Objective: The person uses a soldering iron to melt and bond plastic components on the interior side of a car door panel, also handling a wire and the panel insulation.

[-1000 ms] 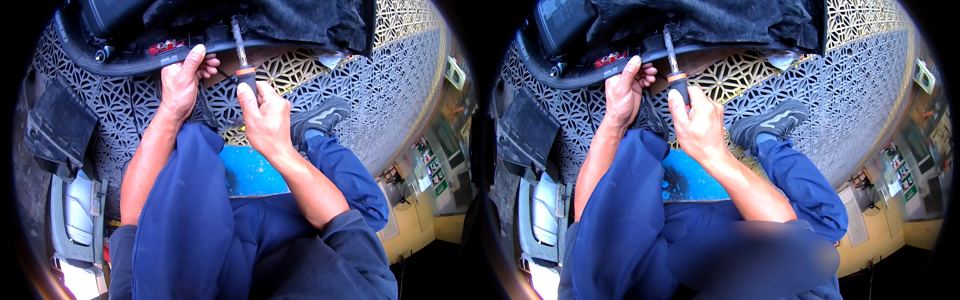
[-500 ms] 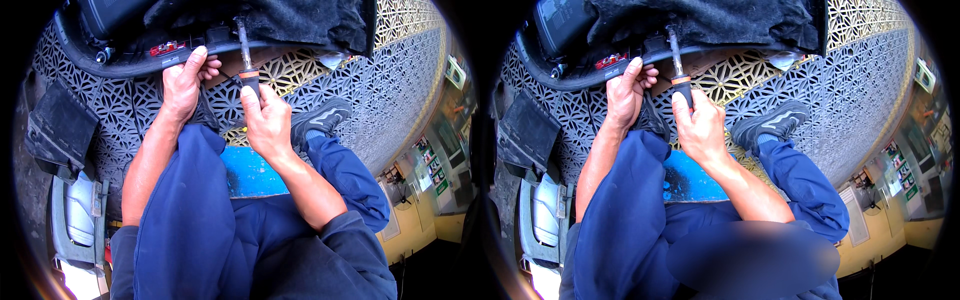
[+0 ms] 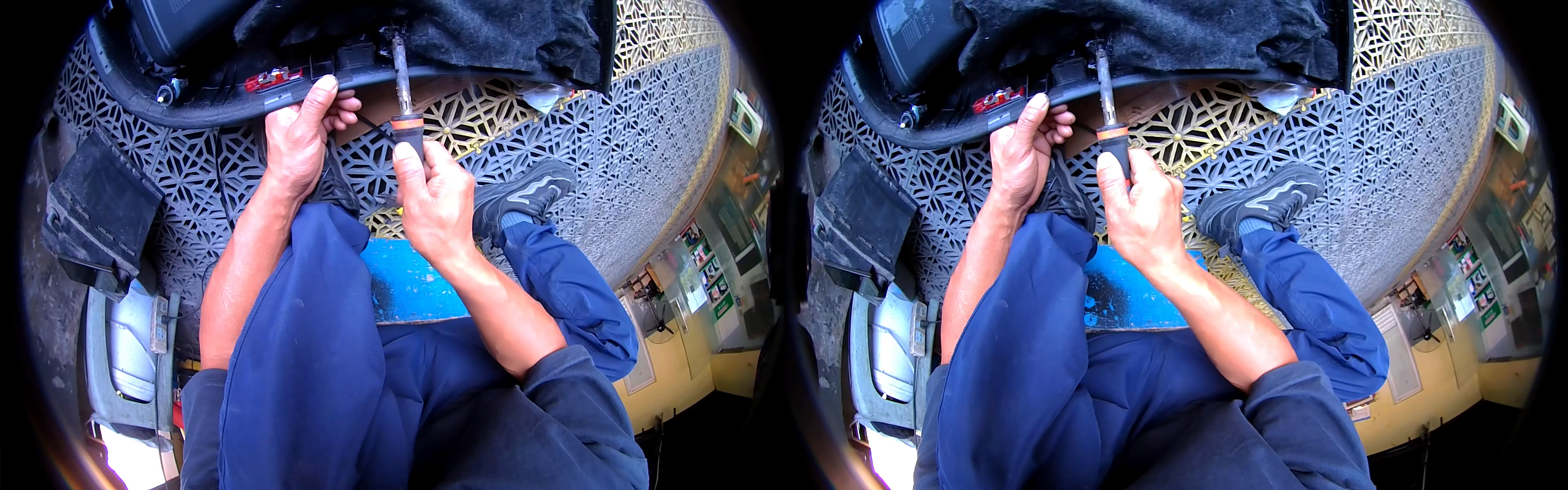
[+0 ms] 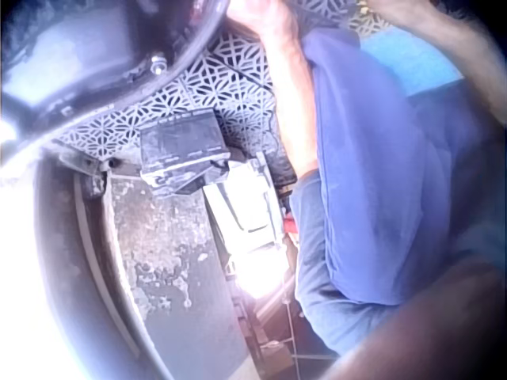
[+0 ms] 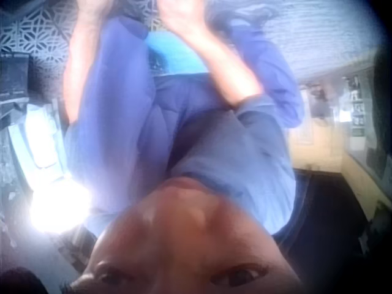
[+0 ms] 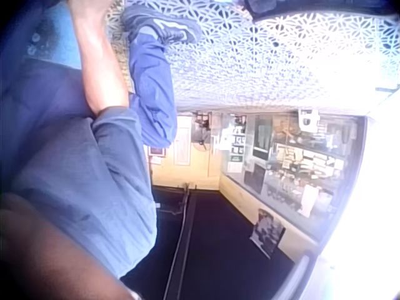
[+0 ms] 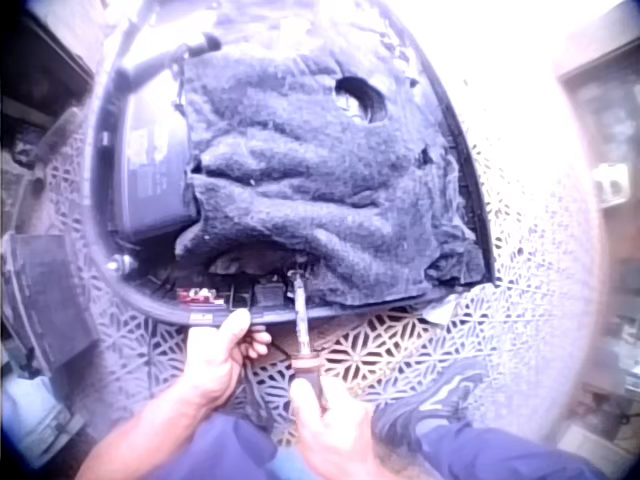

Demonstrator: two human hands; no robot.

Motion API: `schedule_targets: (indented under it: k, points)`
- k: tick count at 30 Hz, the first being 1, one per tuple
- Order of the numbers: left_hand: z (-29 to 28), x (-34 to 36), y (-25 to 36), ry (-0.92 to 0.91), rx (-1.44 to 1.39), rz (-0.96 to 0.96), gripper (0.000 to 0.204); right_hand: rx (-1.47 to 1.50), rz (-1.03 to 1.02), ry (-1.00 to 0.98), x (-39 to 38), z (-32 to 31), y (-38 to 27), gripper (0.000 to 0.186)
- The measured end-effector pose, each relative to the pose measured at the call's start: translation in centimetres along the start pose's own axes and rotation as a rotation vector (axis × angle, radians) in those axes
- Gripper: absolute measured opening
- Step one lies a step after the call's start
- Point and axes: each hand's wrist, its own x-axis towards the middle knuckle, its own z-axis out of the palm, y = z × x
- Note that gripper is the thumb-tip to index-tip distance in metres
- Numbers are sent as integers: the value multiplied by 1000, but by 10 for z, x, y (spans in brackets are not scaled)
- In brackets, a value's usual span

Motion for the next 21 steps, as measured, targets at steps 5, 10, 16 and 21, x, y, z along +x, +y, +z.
schedule_targets:
  k: [5, 10, 16, 21]
  points:
    - [-2, 1, -1, -11, -9, 7, 34, 64, 9, 4, 3, 5, 3, 35]
    - [0, 1, 0, -4, 0, 4, 34, 31, 30, 13, 1, 2, 2, 34]
    - [-2, 1, 0, -3, 4, 6, 34, 30, 48, -19, 0, 2, -2, 37]
    - [-1, 0, -1, 2, -11, 2, 35, 58, 32, -12, -1, 4, 1, 38]
